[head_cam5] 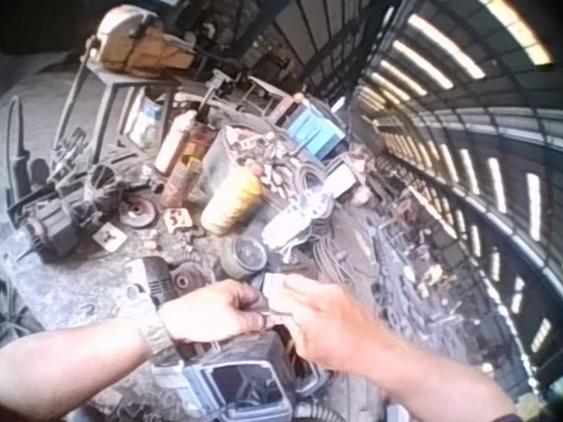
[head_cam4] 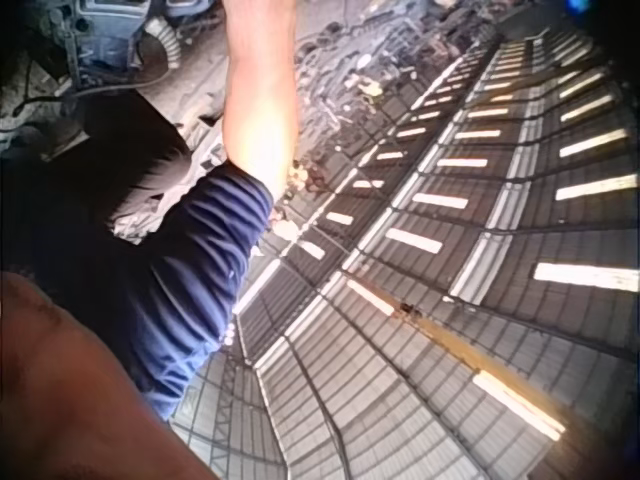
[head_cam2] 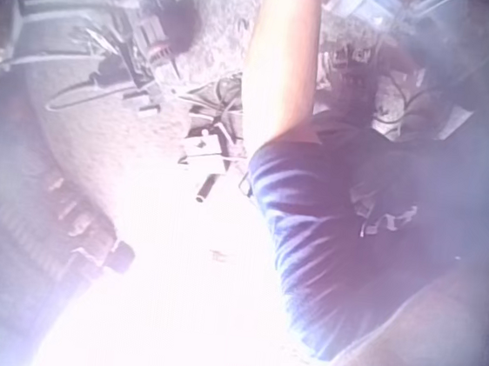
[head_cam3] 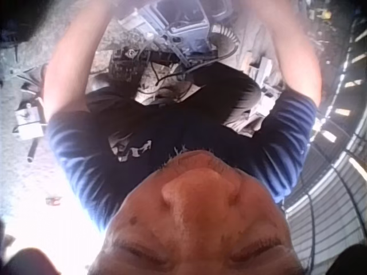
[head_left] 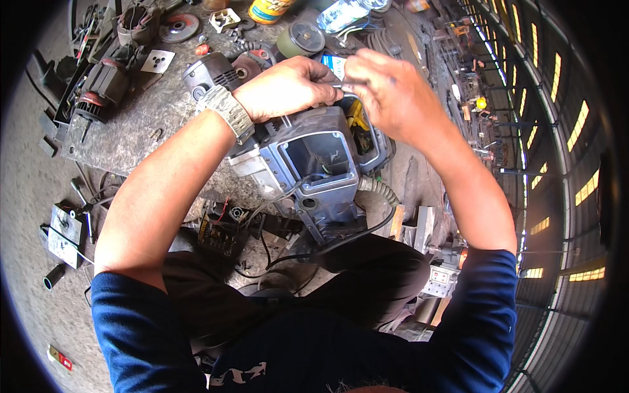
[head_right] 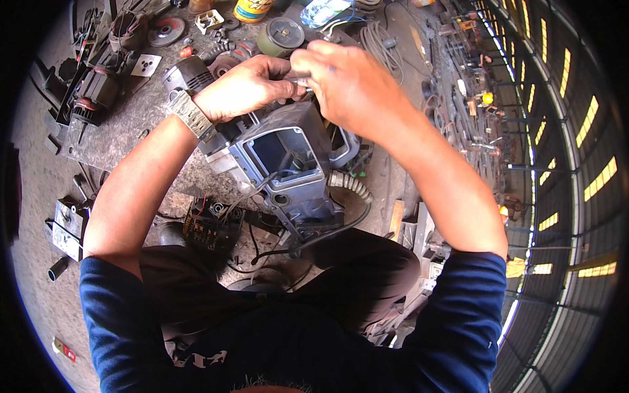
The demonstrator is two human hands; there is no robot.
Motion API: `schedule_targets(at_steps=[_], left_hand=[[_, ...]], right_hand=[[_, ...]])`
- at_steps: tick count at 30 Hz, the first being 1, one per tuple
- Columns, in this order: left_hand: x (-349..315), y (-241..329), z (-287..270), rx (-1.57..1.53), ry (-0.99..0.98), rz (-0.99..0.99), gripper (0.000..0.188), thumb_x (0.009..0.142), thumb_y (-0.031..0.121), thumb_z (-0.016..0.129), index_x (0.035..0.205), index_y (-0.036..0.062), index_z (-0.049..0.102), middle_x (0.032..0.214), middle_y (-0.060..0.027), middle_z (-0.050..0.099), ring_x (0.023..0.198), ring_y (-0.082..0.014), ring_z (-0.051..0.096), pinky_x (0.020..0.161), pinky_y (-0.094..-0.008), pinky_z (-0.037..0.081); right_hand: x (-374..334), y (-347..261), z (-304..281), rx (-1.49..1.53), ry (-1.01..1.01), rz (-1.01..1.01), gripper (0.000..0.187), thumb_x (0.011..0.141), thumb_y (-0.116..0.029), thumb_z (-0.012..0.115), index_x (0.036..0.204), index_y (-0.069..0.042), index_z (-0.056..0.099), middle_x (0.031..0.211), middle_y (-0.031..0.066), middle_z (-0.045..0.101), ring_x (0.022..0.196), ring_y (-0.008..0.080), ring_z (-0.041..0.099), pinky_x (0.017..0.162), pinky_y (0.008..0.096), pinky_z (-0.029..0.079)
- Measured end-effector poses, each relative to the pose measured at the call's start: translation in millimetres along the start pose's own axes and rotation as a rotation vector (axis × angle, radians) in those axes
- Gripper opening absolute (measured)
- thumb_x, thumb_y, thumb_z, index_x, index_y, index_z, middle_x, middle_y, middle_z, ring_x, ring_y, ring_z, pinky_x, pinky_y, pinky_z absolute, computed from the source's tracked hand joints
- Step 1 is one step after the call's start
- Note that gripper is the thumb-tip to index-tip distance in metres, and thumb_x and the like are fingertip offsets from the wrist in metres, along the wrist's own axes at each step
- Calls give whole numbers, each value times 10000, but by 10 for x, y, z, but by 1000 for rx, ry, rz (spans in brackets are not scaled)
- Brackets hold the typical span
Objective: The person sits on the floor and works on a handheld power tool, repeatedly inserting and removing a small metal piece from the tool's housing. The person also briefly uses a hammer to tap a component before continuing to adjust the metal piece by hand.
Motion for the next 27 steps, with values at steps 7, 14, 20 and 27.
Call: schedule_targets(at_steps=[7, 14, 20, 27], left_hand=[[-45, 46, -4, 9, 14, 25, 409, 965, 350, 726, 1175, 2, 773, 994, -109, 785, 917, -175, 711, 872, -341, 551], [-47, 50, 2, 19, 5, 9, 338, 1001, 274, 725, 1196, 0, 760, 992, -41, 770, 914, -106, 668, 861, -292, 534], [-46, 53, -15, -26, -56, 8, 284, 1020, 194, 715, 1218, -8, 745, 989, -7, 769, 930, -71, 661, 877, -264, 532], [-261, 388, -86, 222, 402, 598, 317, 899, 159, 811, 1164, -2, 746, 1038, -120, 731, 969, -248, 718, 896, -369, 566]], right_hand=[[-300, -116, 35, -10, 91, 76, 221, 835, 34, 703, 1018, -80, 655, 1018, 108, 649, 872, 363, 710, 715, 450, 583], [-350, -81, 40, 57, 95, 86, 225, 859, 48, 716, 1065, -41, 695, 1063, 134, 707, 938, 342, 734, 784, 412, 601], [-324, -8, 43, 126, 184, 100, 216, 869, 33, 711, 1061, -48, 656, 1027, 117, 674, 925, 349, 710, 779, 421, 587], [-306, -140, -3, -40, 182, -37, 142, 875, -26, 692, 991, -83, 634, 935, 95, 610, 863, 326, 685, 726, 442, 561]])
Point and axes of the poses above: each hand's wrist, its own x-axis towards the middle knuckle, its own z-axis out of the palm, y = z × x, the point moved 6 cm from there along x, towards the middle knuckle
